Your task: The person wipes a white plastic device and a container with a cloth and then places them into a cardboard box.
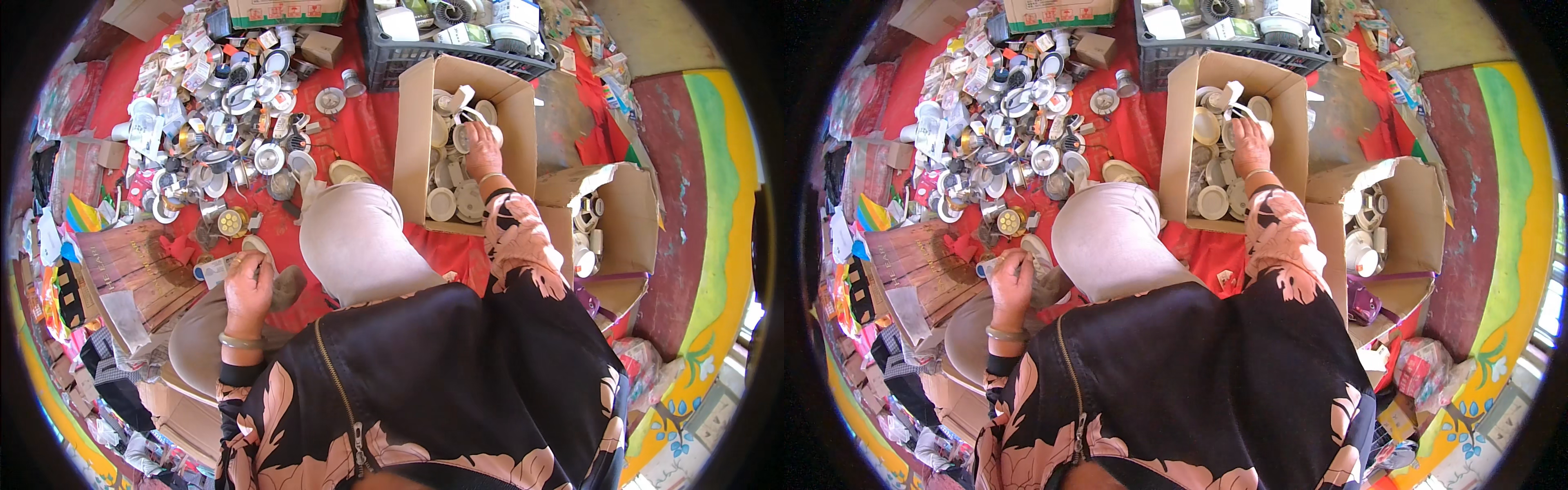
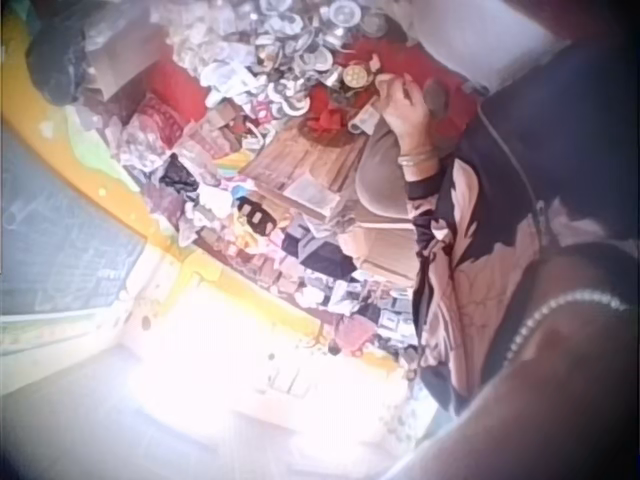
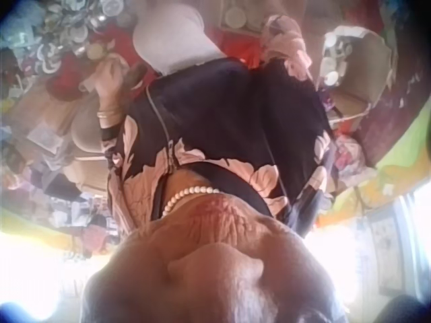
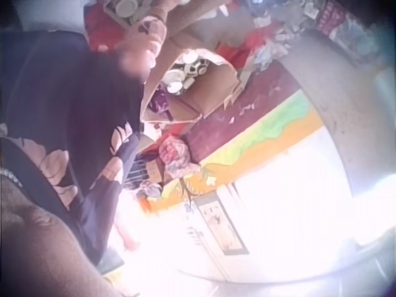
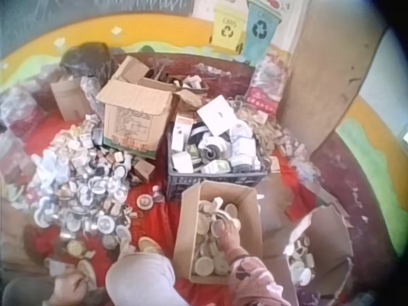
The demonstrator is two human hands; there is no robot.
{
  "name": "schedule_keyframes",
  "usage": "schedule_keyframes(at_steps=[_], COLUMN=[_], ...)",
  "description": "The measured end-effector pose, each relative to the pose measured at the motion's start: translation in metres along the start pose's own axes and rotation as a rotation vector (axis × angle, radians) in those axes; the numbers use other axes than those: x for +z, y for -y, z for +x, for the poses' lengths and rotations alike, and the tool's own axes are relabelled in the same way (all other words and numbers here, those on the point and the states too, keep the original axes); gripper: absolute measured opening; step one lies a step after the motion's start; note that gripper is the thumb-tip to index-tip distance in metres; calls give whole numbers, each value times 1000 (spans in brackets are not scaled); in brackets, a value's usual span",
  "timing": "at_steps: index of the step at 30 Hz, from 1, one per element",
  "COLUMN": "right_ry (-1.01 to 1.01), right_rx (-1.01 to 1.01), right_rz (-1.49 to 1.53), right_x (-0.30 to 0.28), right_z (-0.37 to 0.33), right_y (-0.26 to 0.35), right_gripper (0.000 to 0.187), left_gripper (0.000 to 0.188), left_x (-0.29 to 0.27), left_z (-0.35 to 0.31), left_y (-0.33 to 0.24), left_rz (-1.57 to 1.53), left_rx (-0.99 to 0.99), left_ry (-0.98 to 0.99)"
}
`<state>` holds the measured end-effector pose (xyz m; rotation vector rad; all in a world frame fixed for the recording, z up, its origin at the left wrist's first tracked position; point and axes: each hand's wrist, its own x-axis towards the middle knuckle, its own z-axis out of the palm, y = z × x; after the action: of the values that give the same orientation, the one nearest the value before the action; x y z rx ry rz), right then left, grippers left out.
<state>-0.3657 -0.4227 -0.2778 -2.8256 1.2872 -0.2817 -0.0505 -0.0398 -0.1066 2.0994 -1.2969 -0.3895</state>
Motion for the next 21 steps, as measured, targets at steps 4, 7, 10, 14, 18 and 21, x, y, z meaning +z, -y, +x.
schedule_keyframes(at_steps=[4,7,10,14,18,21], right_ry=[26,186,221,318,430,402], right_rx=[141,344,448,326,547,506], right_rz=[-10,-9,-69,-250,-105,-159], right_x=[21,29,44,33,34,28], right_z=[0,1,3,8,26,33], right_y=[22,42,54,45,19,8], right_gripper=[54,55,53,42,34,22], left_gripper=[4,4,5,5,4,4], left_x=[-1,0,-1,1,1,2], left_z=[1,0,2,1,3,3], left_y=[-3,-1,-4,-1,-3,-2], left_rz=[-4,-1,11,19,38,13], left_rx=[-36,-52,-46,-39,-29,-51], left_ry=[13,23,35,41,28,34])
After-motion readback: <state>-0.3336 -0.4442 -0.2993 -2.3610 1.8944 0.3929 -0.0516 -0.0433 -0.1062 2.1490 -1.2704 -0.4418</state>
